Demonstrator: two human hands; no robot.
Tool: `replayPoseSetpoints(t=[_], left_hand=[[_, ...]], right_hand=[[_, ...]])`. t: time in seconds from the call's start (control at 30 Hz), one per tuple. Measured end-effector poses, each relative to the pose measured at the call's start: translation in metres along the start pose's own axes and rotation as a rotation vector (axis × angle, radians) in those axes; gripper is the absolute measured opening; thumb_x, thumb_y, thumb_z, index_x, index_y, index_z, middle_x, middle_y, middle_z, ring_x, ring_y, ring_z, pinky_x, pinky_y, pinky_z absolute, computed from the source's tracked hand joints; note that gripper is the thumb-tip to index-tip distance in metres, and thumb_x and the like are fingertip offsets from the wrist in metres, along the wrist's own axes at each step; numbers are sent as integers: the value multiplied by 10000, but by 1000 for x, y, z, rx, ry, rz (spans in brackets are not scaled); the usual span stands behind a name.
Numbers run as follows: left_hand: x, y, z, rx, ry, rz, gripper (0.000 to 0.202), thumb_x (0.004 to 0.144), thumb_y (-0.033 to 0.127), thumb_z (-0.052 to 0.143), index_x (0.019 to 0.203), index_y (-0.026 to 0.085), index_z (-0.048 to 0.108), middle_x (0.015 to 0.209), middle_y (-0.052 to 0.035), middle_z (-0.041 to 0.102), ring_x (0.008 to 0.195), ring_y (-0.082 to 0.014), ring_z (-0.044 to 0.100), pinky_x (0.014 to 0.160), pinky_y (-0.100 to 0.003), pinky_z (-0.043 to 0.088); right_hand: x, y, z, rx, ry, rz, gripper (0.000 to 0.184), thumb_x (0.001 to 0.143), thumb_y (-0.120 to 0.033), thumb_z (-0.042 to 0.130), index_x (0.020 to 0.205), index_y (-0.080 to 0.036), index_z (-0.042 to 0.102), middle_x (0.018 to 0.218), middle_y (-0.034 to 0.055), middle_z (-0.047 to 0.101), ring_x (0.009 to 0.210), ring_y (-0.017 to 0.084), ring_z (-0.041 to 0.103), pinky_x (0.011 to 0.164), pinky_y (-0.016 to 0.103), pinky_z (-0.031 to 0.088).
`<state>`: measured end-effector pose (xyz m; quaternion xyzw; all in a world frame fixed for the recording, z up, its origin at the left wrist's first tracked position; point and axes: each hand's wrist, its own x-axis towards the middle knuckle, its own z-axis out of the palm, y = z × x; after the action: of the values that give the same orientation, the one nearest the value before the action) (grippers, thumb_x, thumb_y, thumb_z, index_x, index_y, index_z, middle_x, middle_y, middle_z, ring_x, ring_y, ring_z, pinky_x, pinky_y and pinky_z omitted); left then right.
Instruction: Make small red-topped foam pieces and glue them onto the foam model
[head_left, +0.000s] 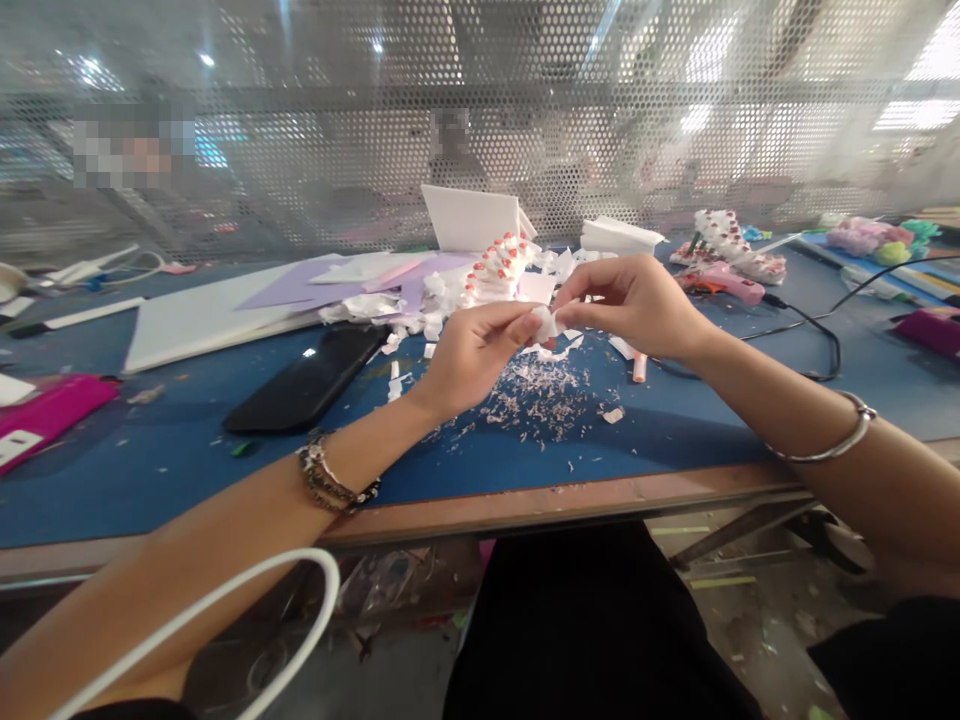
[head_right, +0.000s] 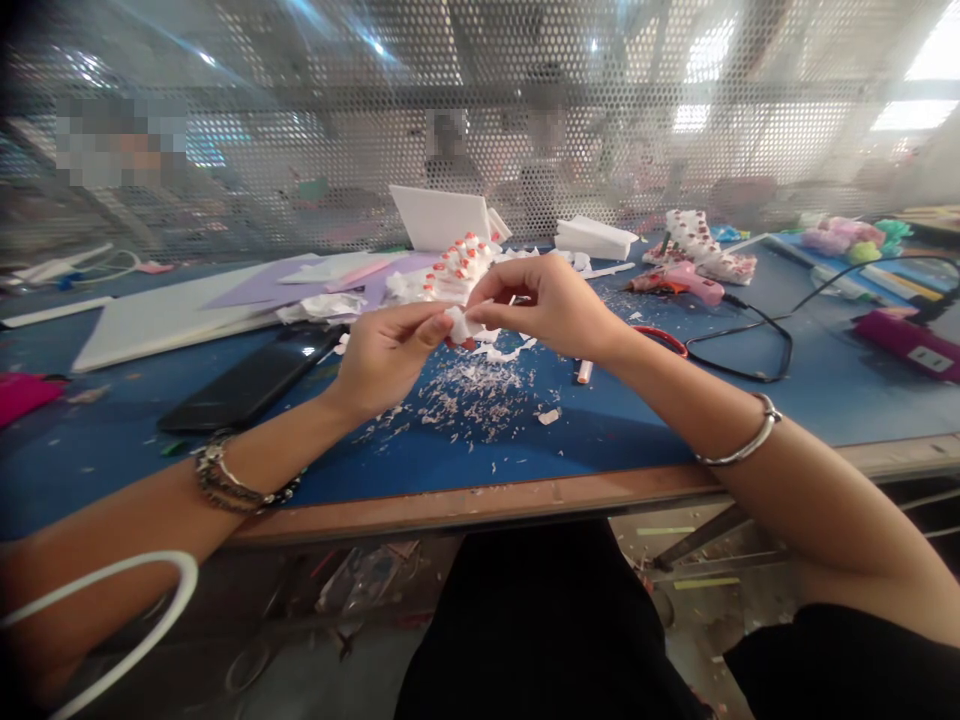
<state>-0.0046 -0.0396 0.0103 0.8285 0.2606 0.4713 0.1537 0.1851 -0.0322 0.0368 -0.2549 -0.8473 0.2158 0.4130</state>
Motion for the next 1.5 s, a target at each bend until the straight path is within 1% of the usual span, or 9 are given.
replayPoseSetpoints(t=[0.23, 0.37, 0.47, 0.53, 0.63, 0.8, 1.1, 1.33, 1.5], left_hand=[[0, 5, -1, 109, -20, 60, 242, 868, 282, 432, 854, 157, 639, 758, -20, 661, 708, -111, 591, 680, -215, 459], [-1, -2, 2, -12, -15, 39, 222, 856, 295, 464, 989, 165, 584, 777, -23, 662, 715, -114, 611, 679, -226, 483], [-2, -8, 4, -135, -8, 20, 328, 841, 322, 495, 1141, 195, 457, 770, -12, 660, 715, -120, 628, 681, -242, 499], [-1, -10, 4, -158, 0, 14, 323, 832, 348, 507, 1118, 208, 460, 784, -8, 657, 735, -123, 633, 695, -253, 504], [0, -12, 3, -139, 14, 11, 221, 811, 380, 528, 946, 208, 564, 817, -7, 646, 741, -117, 618, 684, -254, 500], [3, -12, 3, -117, 111, 33, 157, 768, 352, 591, 808, 211, 645, 784, -19, 616, 751, -124, 568, 651, -262, 469], [1, -1, 0, -37, 51, 17, 217, 806, 304, 513, 899, 200, 679, 833, -42, 651, 794, -142, 578, 710, -274, 475], [1, -14, -1, -80, 45, 96, 212, 743, 267, 625, 950, 233, 655, 854, -28, 669, 757, -120, 602, 672, -243, 501], [1, -13, -1, -90, 44, 14, 240, 742, 286, 629, 973, 221, 639, 861, -34, 683, 753, -127, 629, 675, -243, 520]], right_hand=[[1, 0, -1, 149, 12, 43, 164, 727, -260, 621, 727, -100, 587, 665, 6, 579, 615, 56, 507, 566, 212, 403], [0, -1, -1, 168, 0, 42, 179, 717, -274, 632, 727, -101, 589, 663, 2, 586, 614, 54, 517, 576, 209, 423], [0, -2, -1, 191, -23, 22, 182, 719, -272, 632, 740, -94, 598, 680, 6, 599, 634, 60, 538, 606, 214, 447], [0, -2, -2, 200, -21, -2, 171, 719, -253, 634, 744, -87, 602, 685, 9, 601, 641, 62, 544, 609, 215, 450], [0, -2, -1, 199, -26, -25, 167, 716, -243, 638, 745, -83, 598, 699, 15, 601, 646, 64, 544, 606, 215, 447], [-1, 0, 3, 140, 19, -31, 215, 695, -298, 658, 712, -107, 560, 711, 11, 582, 637, 60, 525, 595, 213, 447], [-3, 2, 6, -16, 49, -53, 259, 732, -373, 613, 711, -122, 553, 764, 33, 562, 708, 82, 517, 625, 229, 454], [-4, -2, 7, -92, 52, -58, 283, 728, -392, 614, 682, -118, 561, 719, 27, 558, 686, 80, 511, 633, 235, 460], [-4, -3, 4, -80, 35, -43, 254, 751, -365, 595, 736, -112, 581, 731, 27, 568, 683, 76, 520, 645, 230, 471]])
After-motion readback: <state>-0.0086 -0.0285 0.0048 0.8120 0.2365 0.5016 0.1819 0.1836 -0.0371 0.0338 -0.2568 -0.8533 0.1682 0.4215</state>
